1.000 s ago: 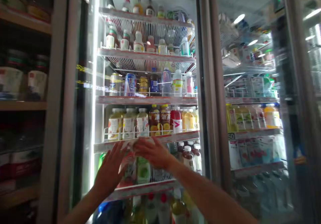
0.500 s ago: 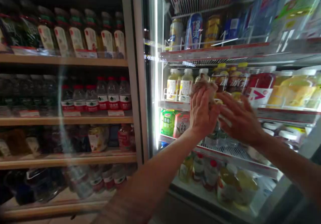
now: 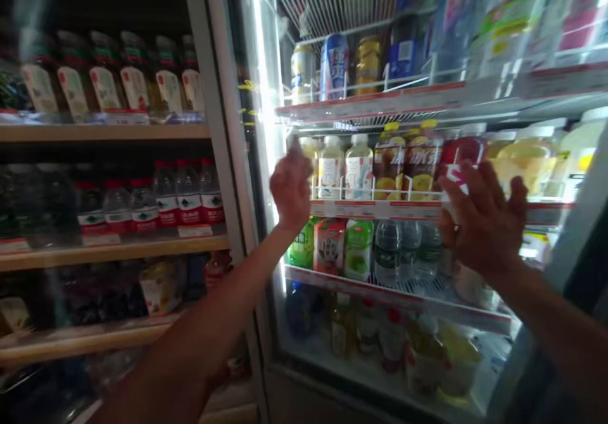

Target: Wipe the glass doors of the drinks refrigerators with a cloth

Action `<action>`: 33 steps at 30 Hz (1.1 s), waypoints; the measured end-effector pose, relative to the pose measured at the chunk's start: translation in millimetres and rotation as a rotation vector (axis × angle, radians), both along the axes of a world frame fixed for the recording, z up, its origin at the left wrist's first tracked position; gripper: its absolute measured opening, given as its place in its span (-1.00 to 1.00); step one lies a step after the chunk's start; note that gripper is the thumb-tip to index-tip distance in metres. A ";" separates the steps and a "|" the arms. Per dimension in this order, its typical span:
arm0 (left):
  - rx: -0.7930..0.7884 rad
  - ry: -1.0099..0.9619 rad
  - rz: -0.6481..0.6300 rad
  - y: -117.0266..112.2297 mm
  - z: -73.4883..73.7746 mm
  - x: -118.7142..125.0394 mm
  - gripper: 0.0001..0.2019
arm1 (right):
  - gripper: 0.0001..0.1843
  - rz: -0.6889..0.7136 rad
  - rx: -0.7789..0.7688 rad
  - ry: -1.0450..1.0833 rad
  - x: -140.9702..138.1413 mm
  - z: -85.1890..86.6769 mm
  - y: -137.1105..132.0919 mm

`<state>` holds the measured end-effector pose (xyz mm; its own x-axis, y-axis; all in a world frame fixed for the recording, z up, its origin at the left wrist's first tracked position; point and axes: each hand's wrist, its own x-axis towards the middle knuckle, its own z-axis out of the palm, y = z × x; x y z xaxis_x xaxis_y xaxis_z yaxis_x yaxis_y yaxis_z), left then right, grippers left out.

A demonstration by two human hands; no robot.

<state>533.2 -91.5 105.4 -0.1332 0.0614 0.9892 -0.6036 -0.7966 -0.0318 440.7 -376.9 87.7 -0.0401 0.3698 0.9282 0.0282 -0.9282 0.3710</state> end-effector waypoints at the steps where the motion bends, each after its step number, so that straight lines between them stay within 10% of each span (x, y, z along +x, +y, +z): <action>1: -0.162 0.038 0.026 5.1 0.0 4.1 -0.58 | -0.37 -0.015 -0.007 -0.002 -0.4 0.1 0.7; 3: -0.162 0.023 -0.002 -10.2 -5.4 2.8 -0.51 | -0.37 -0.055 -0.011 0.020 -1.1 0.2 1.1; 7: 0.479 -0.078 0.061 -71.0 -24.5 -19.8 -0.53 | -0.35 -0.080 -0.019 0.049 -2.8 0.3 -0.8; 9: 0.570 -0.124 0.098 -66.1 -22.7 -20.5 -0.56 | -0.33 -0.066 -0.034 0.057 -4.0 0.3 -0.6; 13: 0.051 -0.023 0.115 6.6 1.3 6.3 -0.56 | -0.31 -0.045 0.002 0.055 -4.6 1.2 4.1; 16: -0.252 0.013 0.089 20.3 1.3 14.1 -0.50 | -0.30 -0.056 0.019 0.050 -3.6 1.9 6.4; 22: 0.634 -0.193 0.018 -19.0 -18.8 -6.3 -0.51 | -0.29 -0.058 -0.015 0.050 -4.8 1.2 2.3; 28: -0.135 -0.041 0.064 23.6 -9.0 8.4 -0.48 | -0.28 -0.073 0.006 0.030 -4.9 0.9 4.9; 33: 0.613 -0.162 -0.004 -12.2 -27.2 -6.5 -0.52 | -0.31 -0.055 -0.021 0.034 -6.3 0.4 1.4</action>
<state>526.7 -103.7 78.2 -0.2851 -0.5093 0.8120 -0.5559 -0.6023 -0.5729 434.4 -375.5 88.1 0.0127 0.3903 0.9206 -0.0098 -0.9206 0.3904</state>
